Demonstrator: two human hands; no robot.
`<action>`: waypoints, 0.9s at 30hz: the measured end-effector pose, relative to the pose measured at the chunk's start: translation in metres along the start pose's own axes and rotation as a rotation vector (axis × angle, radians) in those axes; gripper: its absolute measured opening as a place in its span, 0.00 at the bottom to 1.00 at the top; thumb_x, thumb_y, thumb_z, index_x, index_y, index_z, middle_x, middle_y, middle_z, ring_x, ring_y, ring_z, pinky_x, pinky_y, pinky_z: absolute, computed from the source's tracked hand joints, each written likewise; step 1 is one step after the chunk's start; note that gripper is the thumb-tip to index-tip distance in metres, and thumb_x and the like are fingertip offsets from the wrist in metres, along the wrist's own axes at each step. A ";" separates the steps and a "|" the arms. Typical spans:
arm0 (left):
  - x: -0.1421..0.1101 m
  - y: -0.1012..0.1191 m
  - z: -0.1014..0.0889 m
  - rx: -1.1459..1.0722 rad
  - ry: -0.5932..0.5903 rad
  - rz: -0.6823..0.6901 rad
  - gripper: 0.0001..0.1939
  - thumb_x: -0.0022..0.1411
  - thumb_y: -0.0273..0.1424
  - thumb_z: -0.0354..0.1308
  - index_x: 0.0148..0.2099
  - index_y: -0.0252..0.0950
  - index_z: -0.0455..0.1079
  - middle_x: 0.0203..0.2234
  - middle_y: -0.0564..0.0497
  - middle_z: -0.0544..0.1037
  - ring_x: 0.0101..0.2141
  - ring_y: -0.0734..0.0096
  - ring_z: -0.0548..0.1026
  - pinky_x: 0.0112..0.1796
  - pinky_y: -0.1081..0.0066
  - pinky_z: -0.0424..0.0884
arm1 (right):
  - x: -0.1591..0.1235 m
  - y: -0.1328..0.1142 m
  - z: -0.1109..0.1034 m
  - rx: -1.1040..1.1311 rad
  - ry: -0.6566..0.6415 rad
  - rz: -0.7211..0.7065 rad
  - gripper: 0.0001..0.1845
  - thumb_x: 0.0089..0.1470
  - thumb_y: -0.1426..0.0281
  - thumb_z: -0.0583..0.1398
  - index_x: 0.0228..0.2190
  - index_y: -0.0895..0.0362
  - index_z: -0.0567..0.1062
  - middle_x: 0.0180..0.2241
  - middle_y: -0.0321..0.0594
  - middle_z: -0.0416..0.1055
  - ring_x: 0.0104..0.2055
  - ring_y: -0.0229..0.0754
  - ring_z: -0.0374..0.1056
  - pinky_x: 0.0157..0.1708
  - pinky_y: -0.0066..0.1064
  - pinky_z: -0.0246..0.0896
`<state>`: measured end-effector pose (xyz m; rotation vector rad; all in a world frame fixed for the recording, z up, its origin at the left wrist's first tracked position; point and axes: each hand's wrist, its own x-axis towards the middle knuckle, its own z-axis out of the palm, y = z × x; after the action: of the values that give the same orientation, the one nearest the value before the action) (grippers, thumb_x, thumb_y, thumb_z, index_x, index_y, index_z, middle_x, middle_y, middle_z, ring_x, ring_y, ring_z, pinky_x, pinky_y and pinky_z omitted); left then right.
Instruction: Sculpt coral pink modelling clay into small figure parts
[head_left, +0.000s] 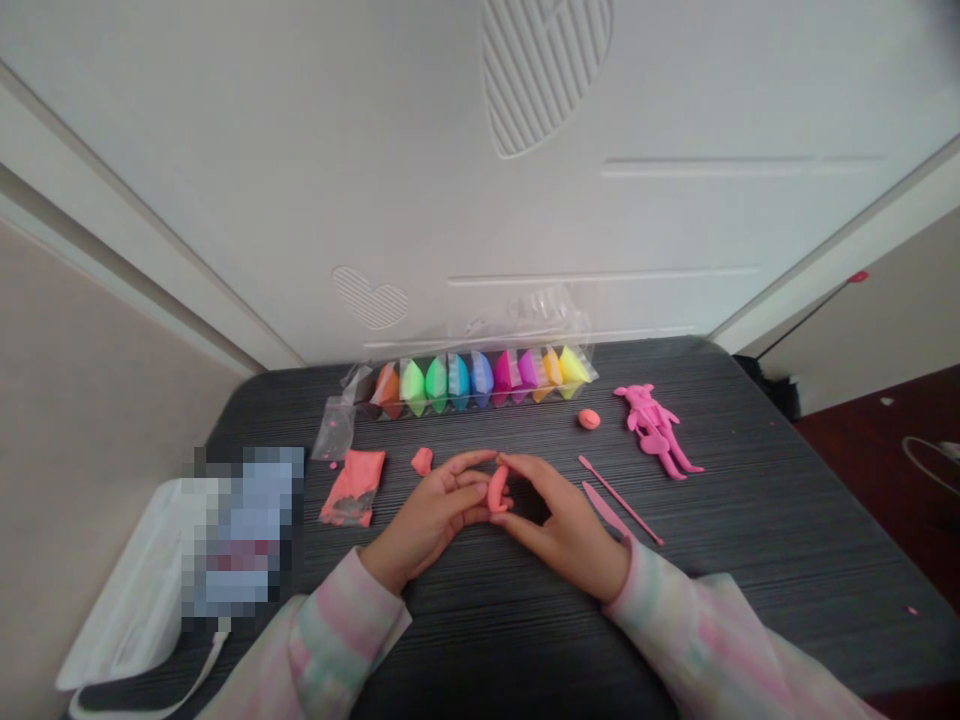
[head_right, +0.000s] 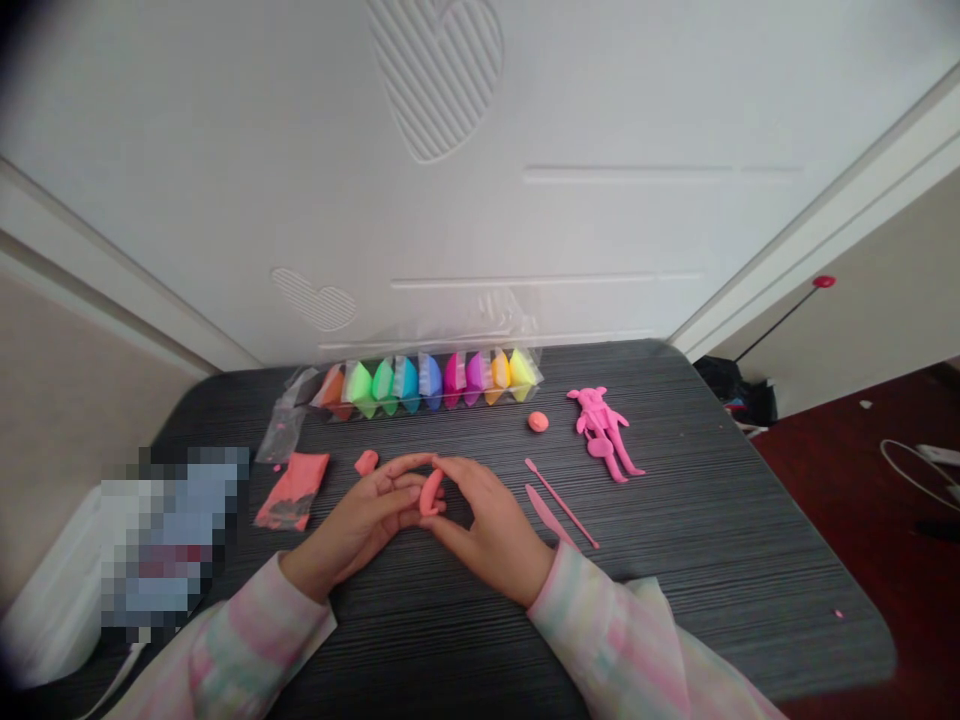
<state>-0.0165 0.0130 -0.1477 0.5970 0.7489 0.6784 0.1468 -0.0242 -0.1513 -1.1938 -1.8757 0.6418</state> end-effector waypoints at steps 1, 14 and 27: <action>0.000 0.000 -0.001 -0.002 -0.005 0.000 0.17 0.52 0.22 0.59 0.46 0.33 0.66 0.30 0.47 0.78 0.32 0.70 0.76 0.37 0.68 0.69 | 0.000 -0.001 0.000 -0.009 0.003 0.002 0.25 0.48 0.72 0.61 0.48 0.54 0.61 0.44 0.44 0.70 0.46 0.43 0.66 0.46 0.37 0.64; -0.001 0.002 0.002 -0.019 -0.037 -0.017 0.16 0.47 0.25 0.64 0.41 0.34 0.71 0.29 0.49 0.78 0.32 0.71 0.74 0.38 0.67 0.69 | 0.003 -0.002 -0.005 -0.080 0.092 -0.068 0.12 0.49 0.73 0.60 0.38 0.56 0.68 0.35 0.42 0.72 0.38 0.41 0.68 0.39 0.33 0.67; -0.001 0.001 0.001 -0.043 -0.016 -0.005 0.16 0.45 0.24 0.65 0.40 0.34 0.72 0.32 0.49 0.79 0.34 0.74 0.74 0.42 0.71 0.65 | 0.005 -0.005 -0.007 -0.025 0.072 -0.070 0.11 0.50 0.71 0.60 0.39 0.55 0.68 0.34 0.42 0.72 0.38 0.41 0.68 0.38 0.33 0.67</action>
<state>-0.0162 0.0126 -0.1458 0.5602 0.7190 0.6832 0.1490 -0.0213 -0.1420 -1.1467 -1.8617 0.5317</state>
